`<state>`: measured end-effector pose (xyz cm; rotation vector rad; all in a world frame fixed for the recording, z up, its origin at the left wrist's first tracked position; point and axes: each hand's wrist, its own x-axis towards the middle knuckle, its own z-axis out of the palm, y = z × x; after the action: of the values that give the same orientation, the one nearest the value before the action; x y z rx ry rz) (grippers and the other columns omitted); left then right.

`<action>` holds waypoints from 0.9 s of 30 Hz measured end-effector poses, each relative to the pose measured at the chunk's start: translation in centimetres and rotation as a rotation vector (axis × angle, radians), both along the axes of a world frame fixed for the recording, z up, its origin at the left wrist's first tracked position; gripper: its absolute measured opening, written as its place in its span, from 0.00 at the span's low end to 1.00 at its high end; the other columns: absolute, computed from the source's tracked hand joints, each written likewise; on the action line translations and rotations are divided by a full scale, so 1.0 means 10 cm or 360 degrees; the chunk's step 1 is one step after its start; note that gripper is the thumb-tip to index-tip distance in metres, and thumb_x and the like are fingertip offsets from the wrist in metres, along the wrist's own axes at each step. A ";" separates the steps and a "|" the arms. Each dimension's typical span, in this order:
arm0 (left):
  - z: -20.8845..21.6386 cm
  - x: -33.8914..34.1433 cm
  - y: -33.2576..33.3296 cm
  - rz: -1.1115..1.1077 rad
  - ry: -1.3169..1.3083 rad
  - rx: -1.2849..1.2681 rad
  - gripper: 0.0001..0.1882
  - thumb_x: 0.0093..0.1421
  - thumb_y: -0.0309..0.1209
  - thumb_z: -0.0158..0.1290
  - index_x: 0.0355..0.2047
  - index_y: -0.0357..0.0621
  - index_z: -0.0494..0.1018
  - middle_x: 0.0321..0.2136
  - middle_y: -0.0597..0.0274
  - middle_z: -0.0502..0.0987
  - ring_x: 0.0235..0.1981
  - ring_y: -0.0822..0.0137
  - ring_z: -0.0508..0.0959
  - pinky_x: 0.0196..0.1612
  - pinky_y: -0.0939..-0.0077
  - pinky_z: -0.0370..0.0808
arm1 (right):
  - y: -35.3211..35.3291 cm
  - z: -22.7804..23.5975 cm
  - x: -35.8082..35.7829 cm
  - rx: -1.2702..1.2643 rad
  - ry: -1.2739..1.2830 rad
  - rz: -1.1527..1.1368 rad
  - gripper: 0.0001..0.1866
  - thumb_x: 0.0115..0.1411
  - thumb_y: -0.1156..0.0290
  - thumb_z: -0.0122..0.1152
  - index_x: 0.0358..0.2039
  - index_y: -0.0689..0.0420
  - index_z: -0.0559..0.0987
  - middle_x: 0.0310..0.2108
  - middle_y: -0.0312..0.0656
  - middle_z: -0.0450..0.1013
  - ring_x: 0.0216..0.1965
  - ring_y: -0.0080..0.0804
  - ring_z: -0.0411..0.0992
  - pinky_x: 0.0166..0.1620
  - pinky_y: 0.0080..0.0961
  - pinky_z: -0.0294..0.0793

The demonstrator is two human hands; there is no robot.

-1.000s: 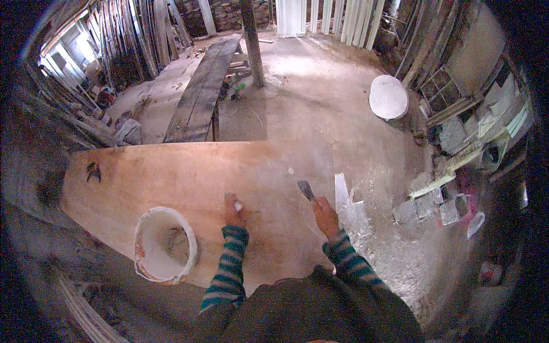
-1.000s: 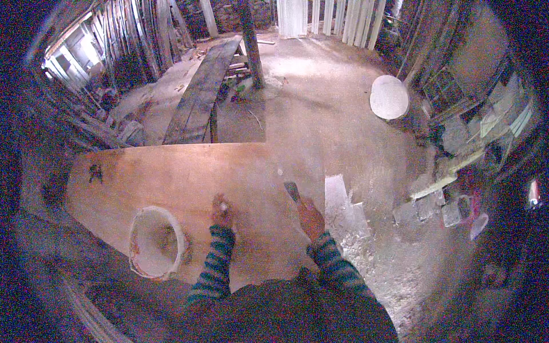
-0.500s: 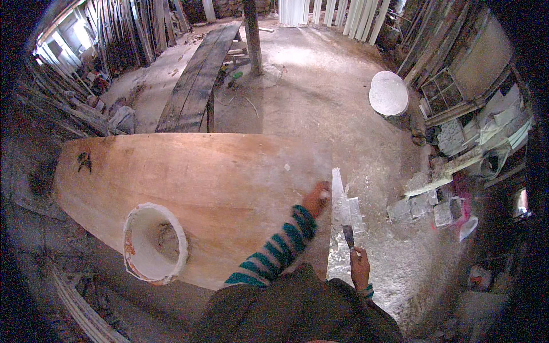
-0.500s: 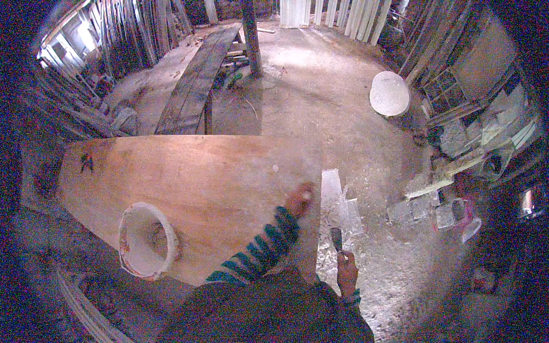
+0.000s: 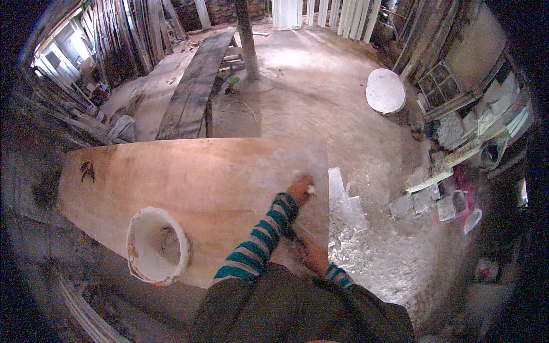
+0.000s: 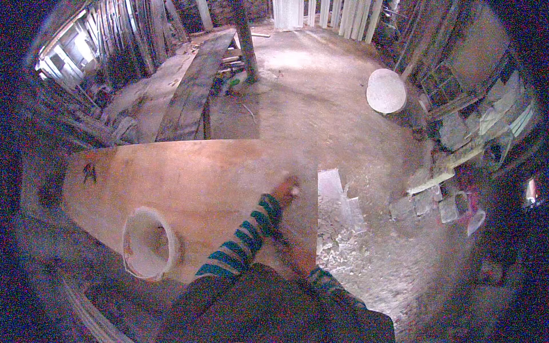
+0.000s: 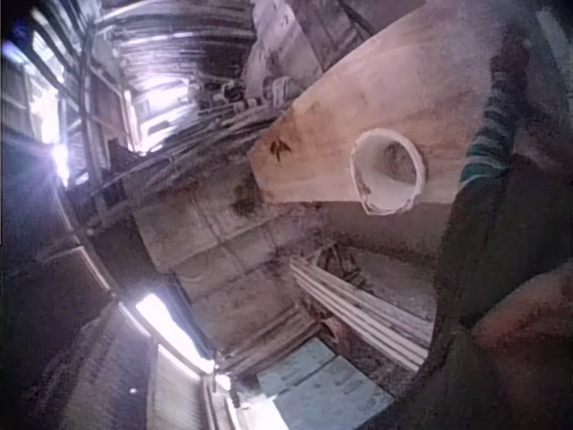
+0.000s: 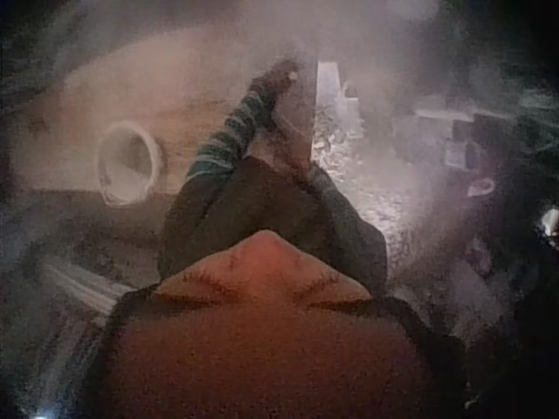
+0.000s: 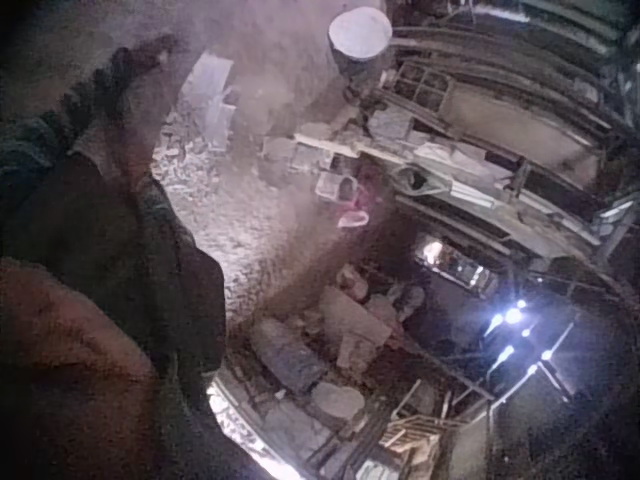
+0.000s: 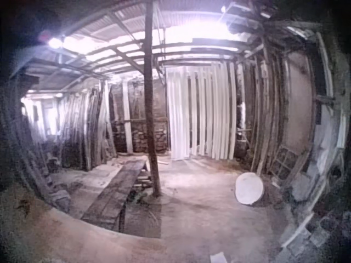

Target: The person applies a white paste to a large wooden board using a putty knife and a small scraper. They repeatedly scoop material from a bucket and spread it across the surface, smoothing and leveling the paste. The person occasionally wipes the board with a cloth and adjusts the bucket's position.

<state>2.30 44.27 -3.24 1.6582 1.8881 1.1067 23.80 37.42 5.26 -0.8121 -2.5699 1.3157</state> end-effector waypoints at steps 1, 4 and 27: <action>0.05 0.17 0.01 -0.0241 -0.0164 -0.0073 0.16 0.43 0.21 0.54 0.35 0.44 0.66 0.41 0.49 0.68 0.44 0.47 0.68 0.45 0.60 0.68 | -0.03 -0.05 0.00 0.0040 -0.0249 0.0197 0.17 0.55 0.61 0.49 0.42 0.58 0.72 0.36 0.53 0.72 0.37 0.50 0.71 0.41 0.40 0.70; 0.15 0.58 -0.24 -0.0230 -0.0155 0.0047 0.17 0.44 0.20 0.53 0.36 0.43 0.66 0.43 0.48 0.68 0.47 0.47 0.67 0.47 0.60 0.67 | -0.10 -0.78 0.01 0.0262 -0.0509 0.0563 0.17 0.54 0.62 0.49 0.41 0.60 0.72 0.36 0.53 0.72 0.35 0.51 0.71 0.39 0.42 0.70; 0.36 1.27 -2.07 0.0340 0.0526 -0.0731 0.29 0.49 0.36 0.51 0.53 0.56 0.60 0.57 0.50 0.55 0.60 0.50 0.51 0.58 0.42 0.48 | -0.06 -0.27 0.11 -0.0303 0.0722 -0.0383 0.09 0.55 0.72 0.57 0.36 0.59 0.73 0.33 0.37 0.70 0.33 0.23 0.70 0.31 0.19 0.73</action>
<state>15.02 23.58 0.40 1.4608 2.3498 0.4234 24.91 36.84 2.58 -0.7222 -1.9607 1.4796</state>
